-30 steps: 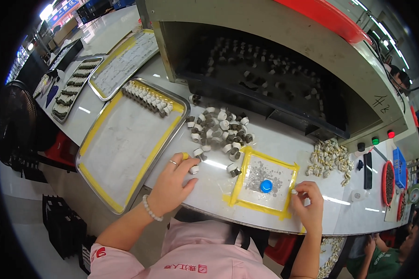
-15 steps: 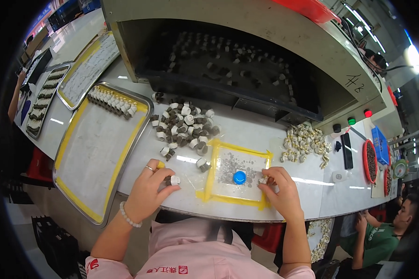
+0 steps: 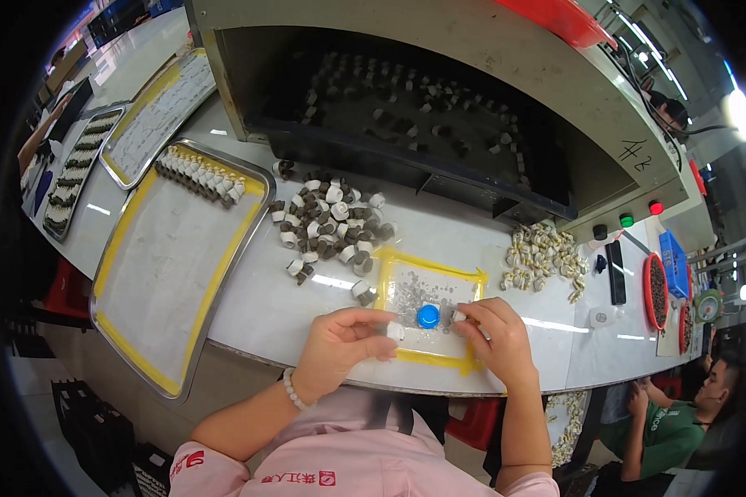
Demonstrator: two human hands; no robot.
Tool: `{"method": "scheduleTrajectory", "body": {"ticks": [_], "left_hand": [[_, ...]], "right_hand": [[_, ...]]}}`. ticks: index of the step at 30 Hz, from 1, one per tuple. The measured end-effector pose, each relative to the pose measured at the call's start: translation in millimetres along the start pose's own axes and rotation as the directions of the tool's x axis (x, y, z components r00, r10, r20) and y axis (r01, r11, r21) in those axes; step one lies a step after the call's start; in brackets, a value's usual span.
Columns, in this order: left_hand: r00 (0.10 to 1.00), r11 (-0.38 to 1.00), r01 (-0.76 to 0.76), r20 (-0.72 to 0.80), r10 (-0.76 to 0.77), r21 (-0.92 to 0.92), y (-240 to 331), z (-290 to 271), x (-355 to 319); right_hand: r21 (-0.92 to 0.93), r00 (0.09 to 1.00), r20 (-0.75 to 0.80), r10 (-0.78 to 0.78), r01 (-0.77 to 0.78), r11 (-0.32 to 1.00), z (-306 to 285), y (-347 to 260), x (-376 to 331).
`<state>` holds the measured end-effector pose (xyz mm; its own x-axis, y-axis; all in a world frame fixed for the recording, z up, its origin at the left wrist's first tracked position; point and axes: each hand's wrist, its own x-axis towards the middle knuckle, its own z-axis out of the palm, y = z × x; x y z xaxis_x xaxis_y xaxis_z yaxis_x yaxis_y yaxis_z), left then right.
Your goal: The person assembles small components by hand and arranges them in rows on a tray. They move the filled tray, place an empty tray on the table, retrieve more parts from a compartment, and continue assembling components.
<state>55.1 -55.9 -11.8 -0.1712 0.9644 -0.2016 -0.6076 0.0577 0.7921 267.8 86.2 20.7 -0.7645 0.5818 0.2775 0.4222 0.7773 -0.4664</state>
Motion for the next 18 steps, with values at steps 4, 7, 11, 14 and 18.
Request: {"method": "scheduleTrajectory", "body": {"ticks": [4,7,11,14,18], "left_hand": [[0.999,0.999,0.034,0.014,-0.034,0.012,-2.5,0.0,1.3],[0.997,0.997,0.066,0.049,-0.067,0.027,0.4,-0.8,-0.1],[0.997,0.999,0.035,0.061,-0.037,0.025,-1.5,-1.6,1.4],[0.999,0.999,0.05,0.003,-0.05,-0.016,-2.8,0.3,2.9],[0.999,0.998,0.042,0.01,-0.043,0.037,-3.3,0.5,3.2]], "right_hand": [[0.042,0.994,0.021,-0.108,0.107,0.993,4.6,-13.9,14.0],[-0.014,0.981,0.041,-0.188,0.189,0.982,7.4,-17.4,20.9],[-0.06,0.973,0.09,-0.212,0.218,0.974,8.4,-19.9,25.7],[-0.093,0.964,0.154,-0.216,0.231,0.968,4.9,-22.5,27.0],[-0.103,0.969,0.166,-0.182,0.201,0.974,6.8,-24.6,27.8]]}}
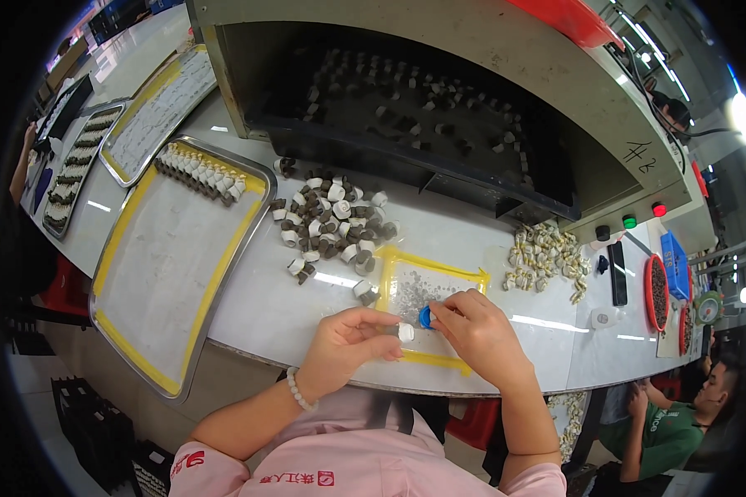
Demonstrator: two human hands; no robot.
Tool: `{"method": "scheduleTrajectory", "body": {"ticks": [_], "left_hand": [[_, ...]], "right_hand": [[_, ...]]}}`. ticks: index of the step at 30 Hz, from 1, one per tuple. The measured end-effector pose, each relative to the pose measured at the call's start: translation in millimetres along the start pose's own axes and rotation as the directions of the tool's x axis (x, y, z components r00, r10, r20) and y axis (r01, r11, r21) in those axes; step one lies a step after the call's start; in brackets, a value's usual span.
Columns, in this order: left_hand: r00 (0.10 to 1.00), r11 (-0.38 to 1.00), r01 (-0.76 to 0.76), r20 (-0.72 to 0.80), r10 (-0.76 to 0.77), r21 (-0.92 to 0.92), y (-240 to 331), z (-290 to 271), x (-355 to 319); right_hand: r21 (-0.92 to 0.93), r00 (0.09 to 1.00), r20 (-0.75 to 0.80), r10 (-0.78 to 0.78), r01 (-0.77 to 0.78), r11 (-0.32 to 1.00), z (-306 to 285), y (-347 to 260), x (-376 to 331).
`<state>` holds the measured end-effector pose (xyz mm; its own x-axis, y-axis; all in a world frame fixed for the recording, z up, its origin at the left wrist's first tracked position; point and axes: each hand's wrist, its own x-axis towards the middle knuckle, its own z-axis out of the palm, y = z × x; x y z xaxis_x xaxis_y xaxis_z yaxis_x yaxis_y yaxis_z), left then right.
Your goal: The person assembles small components by hand and arranges them in rows on a tray. They move the filled tray, place an empty tray on the table, retrieve more parts from a compartment, and continue assembling components.
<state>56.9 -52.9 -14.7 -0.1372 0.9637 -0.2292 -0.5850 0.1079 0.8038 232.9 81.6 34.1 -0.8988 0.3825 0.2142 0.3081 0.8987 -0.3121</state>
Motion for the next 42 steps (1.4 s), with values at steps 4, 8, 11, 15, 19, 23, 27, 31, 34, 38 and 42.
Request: {"method": "scheduleTrajectory", "body": {"ticks": [4,8,11,15,19,23,27,31,34,38,42], "left_hand": [[1.0,1.0,-0.013,0.003,0.013,-0.019,-1.3,-0.9,-0.7],[1.0,1.0,-0.017,0.011,0.017,-0.014,-1.6,-1.4,0.7],[1.0,1.0,-0.02,0.023,0.02,-0.019,-1.2,-1.5,1.1],[1.0,1.0,-0.018,0.023,0.018,-0.014,0.0,-1.5,0.8],[1.0,1.0,-0.025,0.009,0.025,-0.016,-2.4,-2.0,0.3],[0.999,0.999,-0.052,0.015,0.052,0.013,-5.8,-2.9,-2.1],[0.999,0.998,-0.035,0.037,0.037,-0.051,-6.3,-2.6,-1.9],[0.999,1.0,-0.016,0.052,0.017,-0.004,-2.5,-3.4,-2.4],[0.998,0.999,0.007,0.062,-0.009,0.032,1.1,-0.5,-8.3],[0.987,0.952,-0.145,-0.031,0.159,0.27,28.5,-14.2,-28.7],[0.816,0.542,-0.316,-0.069,0.574,0.779,85.0,-51.7,-35.9]], "right_hand": [[0.192,0.983,-0.16,0.094,-0.063,0.979,5.8,-0.3,-3.7],[0.372,0.959,-0.15,0.239,-0.169,0.913,6.3,-7.5,-11.6],[0.573,0.936,-0.125,0.328,-0.202,0.794,12.1,-14.8,-13.7],[0.688,0.93,-0.118,0.348,-0.177,0.704,17.3,-22.8,-10.6],[0.677,0.943,-0.104,0.315,-0.164,0.717,20.0,-25.4,-7.0],[0.711,0.941,-0.067,0.331,-0.188,0.678,27.4,-27.7,-9.6],[0.728,0.931,-0.086,0.353,-0.183,0.661,30.0,-29.9,-12.3],[0.691,0.936,-0.036,0.35,-0.23,0.686,26.2,-28.2,-12.4],[0.695,0.959,0.014,0.284,-0.214,0.686,16.8,-24.9,-15.1],[0.528,0.926,-0.143,0.349,-0.226,0.818,2.0,-4.8,-26.1],[0.245,0.8,-0.272,0.535,-0.48,0.842,-18.2,32.2,-43.8]]}}
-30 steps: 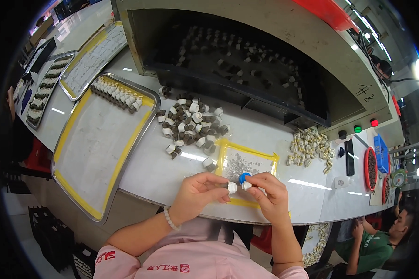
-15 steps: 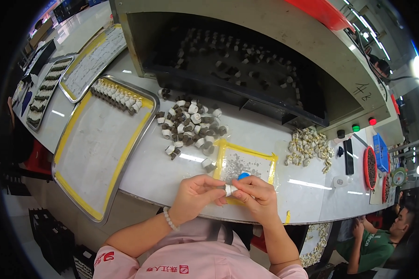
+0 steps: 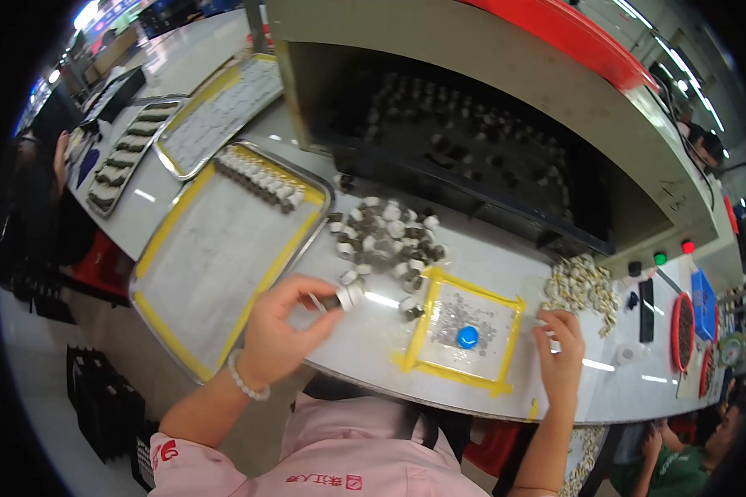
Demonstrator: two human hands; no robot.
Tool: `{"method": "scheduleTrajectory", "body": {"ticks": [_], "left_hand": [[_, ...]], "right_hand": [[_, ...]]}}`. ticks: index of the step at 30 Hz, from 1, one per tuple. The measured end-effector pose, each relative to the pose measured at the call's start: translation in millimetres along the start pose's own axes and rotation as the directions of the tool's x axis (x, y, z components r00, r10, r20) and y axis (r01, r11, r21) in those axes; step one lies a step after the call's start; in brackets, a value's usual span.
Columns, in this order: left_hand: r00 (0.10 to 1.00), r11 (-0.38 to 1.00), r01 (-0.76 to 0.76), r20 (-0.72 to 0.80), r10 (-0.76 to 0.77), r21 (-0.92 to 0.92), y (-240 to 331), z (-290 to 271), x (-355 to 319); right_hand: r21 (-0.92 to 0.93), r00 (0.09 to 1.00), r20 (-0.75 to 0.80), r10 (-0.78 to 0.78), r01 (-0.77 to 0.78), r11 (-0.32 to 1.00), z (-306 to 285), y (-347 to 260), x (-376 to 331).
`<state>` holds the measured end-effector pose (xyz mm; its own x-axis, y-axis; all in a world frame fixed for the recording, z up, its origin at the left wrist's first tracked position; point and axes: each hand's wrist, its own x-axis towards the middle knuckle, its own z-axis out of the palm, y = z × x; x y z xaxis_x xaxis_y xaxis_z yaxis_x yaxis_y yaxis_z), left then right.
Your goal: The person assembles small components by hand and arranges them in rows on a tray. They move the filled tray, place an empty tray on the table, retrieve more parts from a compartment, and continue assembling components.
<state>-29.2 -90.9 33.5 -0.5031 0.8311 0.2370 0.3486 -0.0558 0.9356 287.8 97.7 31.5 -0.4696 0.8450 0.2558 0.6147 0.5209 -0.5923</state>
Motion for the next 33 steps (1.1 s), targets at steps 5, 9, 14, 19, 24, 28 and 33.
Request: {"method": "scheduleTrajectory", "body": {"ticks": [5,9,14,19,24,28,33], "left_hand": [[0.972,0.852,-0.174,-0.052,0.229,0.494,-21.6,-44.0,47.0],[0.902,0.689,-0.393,0.11,0.418,0.609,-54.6,-47.0,73.7],[0.837,0.539,-0.489,0.195,0.511,0.686,-77.3,-46.8,92.6],[0.886,0.479,-0.349,0.117,0.449,0.806,-82.4,-45.1,95.6],[0.9,0.443,-0.339,0.148,0.41,0.83,-73.2,-49.9,94.7],[0.91,0.397,-0.345,0.199,0.364,0.85,-52.6,-49.4,91.7],[0.897,0.679,-0.439,0.332,0.292,0.589,-13.0,-14.8,59.0]], "right_hand": [[-0.244,0.995,-0.014,-0.102,0.096,0.965,3.5,30.3,10.6],[-0.251,0.986,0.022,-0.166,0.166,0.954,9.3,33.9,15.3],[-0.193,0.999,0.023,-0.047,0.05,0.98,10.9,22.4,11.2],[-0.244,0.981,-0.022,-0.194,0.183,0.953,12.2,24.0,10.5],[-0.117,0.992,-0.026,-0.125,0.122,0.986,19.9,18.5,8.0],[0.111,0.996,0.053,-0.067,0.06,0.992,17.7,3.5,-0.4],[0.152,0.989,0.083,-0.125,0.111,0.982,21.4,-15.7,-5.7]]}}
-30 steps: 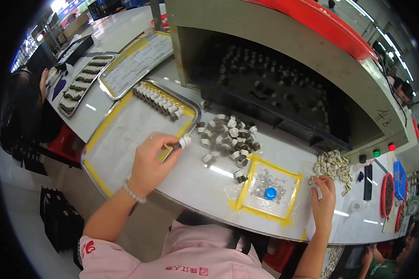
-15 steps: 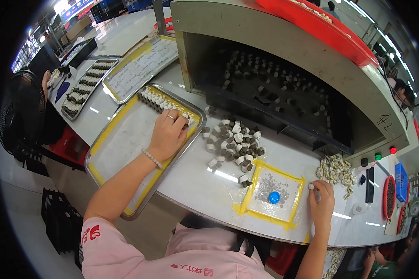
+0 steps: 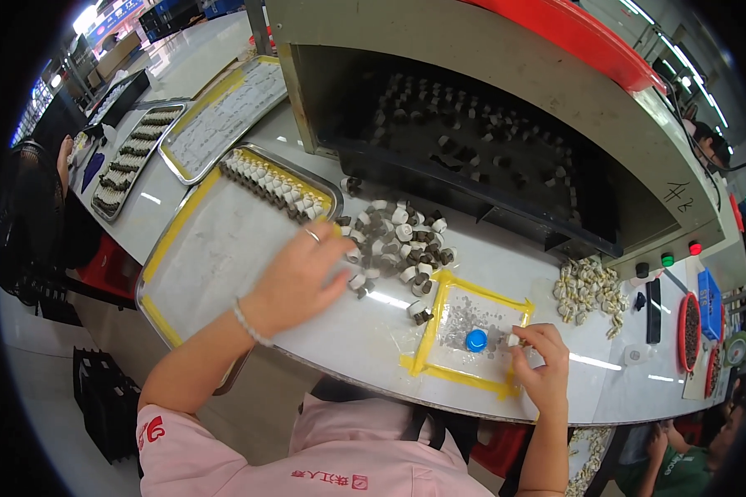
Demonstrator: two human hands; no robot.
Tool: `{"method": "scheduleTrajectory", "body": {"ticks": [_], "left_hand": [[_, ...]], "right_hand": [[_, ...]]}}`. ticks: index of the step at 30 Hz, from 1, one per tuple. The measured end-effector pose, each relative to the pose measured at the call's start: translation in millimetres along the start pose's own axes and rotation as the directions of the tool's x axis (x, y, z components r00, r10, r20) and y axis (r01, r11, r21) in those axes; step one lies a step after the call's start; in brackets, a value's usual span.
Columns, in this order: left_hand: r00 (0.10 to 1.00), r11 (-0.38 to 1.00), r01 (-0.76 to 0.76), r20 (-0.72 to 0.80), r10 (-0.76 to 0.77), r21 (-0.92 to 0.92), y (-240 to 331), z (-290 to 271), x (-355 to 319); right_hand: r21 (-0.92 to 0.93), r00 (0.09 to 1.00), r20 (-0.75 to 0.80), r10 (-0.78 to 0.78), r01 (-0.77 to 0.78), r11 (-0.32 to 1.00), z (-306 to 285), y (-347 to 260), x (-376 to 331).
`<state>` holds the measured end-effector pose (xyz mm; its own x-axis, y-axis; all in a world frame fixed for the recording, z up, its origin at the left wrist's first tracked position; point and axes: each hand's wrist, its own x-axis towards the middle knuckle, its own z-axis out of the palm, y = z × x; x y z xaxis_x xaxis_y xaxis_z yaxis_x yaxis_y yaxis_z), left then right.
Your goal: The person assembles small components by hand and arranges them in rows on a tray. They move the filled tray, place an empty tray on the table, retrieve more parts from a compartment, and continue assembling components.
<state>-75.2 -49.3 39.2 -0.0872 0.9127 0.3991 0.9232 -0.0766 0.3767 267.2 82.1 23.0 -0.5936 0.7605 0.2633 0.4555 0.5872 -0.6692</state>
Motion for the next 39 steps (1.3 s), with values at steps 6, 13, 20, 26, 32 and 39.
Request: {"method": "scheduleTrajectory", "body": {"ticks": [6,13,20,26,32,39], "left_hand": [[0.975,1.0,-0.025,0.223,0.025,-0.002,22.1,27.8,-16.8],[0.972,0.993,-0.119,0.203,0.118,-0.003,26.9,27.7,-24.8],[0.85,0.392,0.521,0.422,-0.314,-0.758,50.6,14.5,-37.3],[0.753,-0.23,0.497,0.548,-0.364,-0.837,74.6,38.3,-56.0],[0.731,-0.442,0.43,0.591,-0.341,-0.787,99.3,57.0,-45.3],[0.788,-0.324,0.452,0.542,-0.291,-0.831,105.0,84.8,-44.3]], "right_hand": [[0.0,0.979,0.12,-0.165,0.166,0.986,8.3,-17.8,12.4],[-0.121,0.942,0.192,-0.275,0.3,0.946,17.4,-19.2,18.1],[-0.272,0.906,0.279,-0.319,0.393,0.879,14.8,-28.5,22.8],[-0.281,0.904,0.267,-0.332,0.403,0.871,17.2,-30.6,24.2],[-0.043,0.973,0.111,-0.204,0.21,0.977,17.1,-20.5,12.1],[0.301,0.995,0.098,0.032,-0.061,0.952,20.9,-21.7,-3.2]]}}
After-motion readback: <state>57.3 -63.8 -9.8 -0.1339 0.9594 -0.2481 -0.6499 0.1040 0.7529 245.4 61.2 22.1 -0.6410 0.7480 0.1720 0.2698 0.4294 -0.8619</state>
